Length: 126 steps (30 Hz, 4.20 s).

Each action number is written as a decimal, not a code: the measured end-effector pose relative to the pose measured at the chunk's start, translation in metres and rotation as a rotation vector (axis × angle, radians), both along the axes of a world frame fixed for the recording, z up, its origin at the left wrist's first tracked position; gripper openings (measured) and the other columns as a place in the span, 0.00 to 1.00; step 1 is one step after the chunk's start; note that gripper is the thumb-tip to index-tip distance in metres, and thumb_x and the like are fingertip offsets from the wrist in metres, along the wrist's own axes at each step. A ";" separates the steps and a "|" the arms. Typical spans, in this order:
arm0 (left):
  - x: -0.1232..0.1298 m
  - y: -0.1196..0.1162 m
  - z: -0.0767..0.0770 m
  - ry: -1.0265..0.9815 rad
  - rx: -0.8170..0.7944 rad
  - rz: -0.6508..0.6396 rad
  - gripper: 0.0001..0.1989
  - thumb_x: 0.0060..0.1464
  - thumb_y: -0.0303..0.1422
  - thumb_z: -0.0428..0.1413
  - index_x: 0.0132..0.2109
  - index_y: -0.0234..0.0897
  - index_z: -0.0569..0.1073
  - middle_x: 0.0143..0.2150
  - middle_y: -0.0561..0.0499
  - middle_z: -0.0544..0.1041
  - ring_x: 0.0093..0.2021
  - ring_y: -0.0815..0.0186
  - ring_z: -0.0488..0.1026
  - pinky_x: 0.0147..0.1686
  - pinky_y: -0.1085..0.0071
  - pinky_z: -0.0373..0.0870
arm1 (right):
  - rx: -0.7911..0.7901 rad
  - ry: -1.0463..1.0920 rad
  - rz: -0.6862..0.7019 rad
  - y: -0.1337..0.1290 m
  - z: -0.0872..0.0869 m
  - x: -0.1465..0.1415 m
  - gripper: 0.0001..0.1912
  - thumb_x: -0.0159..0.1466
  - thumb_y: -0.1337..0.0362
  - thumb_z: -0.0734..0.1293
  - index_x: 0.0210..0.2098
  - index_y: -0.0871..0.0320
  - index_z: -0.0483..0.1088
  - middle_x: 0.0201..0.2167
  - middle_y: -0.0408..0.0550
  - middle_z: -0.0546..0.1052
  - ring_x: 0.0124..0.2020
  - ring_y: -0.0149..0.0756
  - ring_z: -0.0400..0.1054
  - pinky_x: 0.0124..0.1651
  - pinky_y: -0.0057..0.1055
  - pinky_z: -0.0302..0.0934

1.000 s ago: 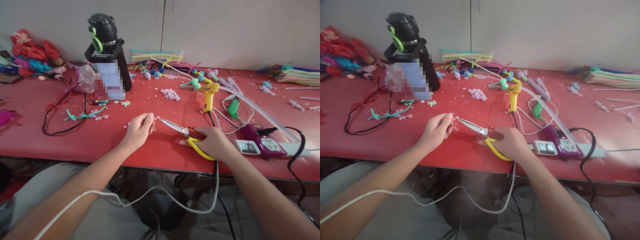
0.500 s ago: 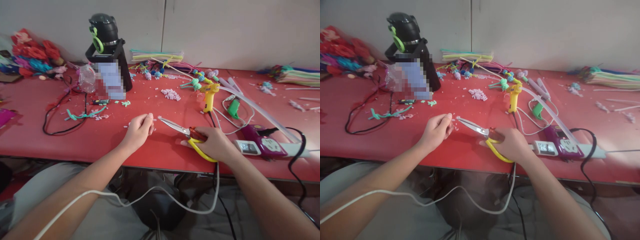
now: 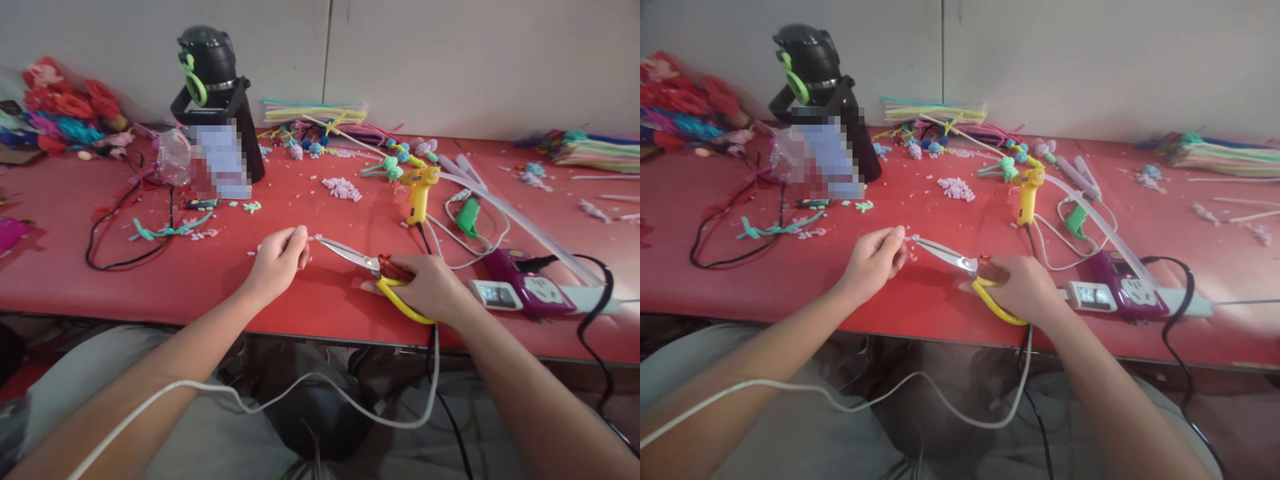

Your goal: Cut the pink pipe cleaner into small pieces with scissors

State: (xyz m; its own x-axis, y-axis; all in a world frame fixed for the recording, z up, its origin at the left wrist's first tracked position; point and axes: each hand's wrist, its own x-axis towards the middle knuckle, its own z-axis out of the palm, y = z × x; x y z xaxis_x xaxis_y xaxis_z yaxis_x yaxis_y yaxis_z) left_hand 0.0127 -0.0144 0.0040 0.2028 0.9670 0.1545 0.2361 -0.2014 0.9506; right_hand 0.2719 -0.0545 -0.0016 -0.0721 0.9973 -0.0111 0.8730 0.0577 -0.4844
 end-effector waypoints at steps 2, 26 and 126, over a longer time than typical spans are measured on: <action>0.000 0.000 -0.001 -0.010 -0.003 -0.004 0.22 0.68 0.40 0.47 0.25 0.37 0.63 0.20 0.54 0.66 0.18 0.75 0.60 0.18 0.75 0.56 | 0.001 -0.003 0.002 0.000 0.001 -0.001 0.36 0.48 0.29 0.68 0.19 0.55 0.54 0.17 0.38 0.54 0.23 0.28 0.46 0.23 0.28 0.44; 0.001 -0.001 0.000 -0.021 -0.010 0.021 0.22 0.68 0.36 0.46 0.23 0.38 0.59 0.16 0.56 0.63 0.18 0.74 0.60 0.20 0.75 0.57 | 0.024 -0.013 0.021 0.000 -0.001 0.000 0.34 0.49 0.30 0.68 0.20 0.55 0.57 0.17 0.38 0.57 0.21 0.28 0.47 0.23 0.28 0.45; 0.071 0.193 0.026 1.027 0.280 -0.329 0.18 0.49 0.25 0.61 0.48 0.41 0.76 0.50 0.44 0.73 0.46 0.57 0.73 0.48 0.63 0.68 | -0.017 -0.087 -0.022 0.002 0.011 -0.015 0.27 0.58 0.37 0.65 0.22 0.54 0.58 0.20 0.43 0.69 0.22 0.32 0.59 0.27 0.29 0.45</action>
State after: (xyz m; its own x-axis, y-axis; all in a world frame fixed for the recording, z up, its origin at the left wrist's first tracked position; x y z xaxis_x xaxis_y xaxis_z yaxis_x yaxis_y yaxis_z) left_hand 0.0833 0.1785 0.0296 0.5995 0.7998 -0.0294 0.7800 -0.5756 0.2456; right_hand 0.2571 -0.0526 0.0098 -0.0480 0.9983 -0.0334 0.9127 0.0302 -0.4076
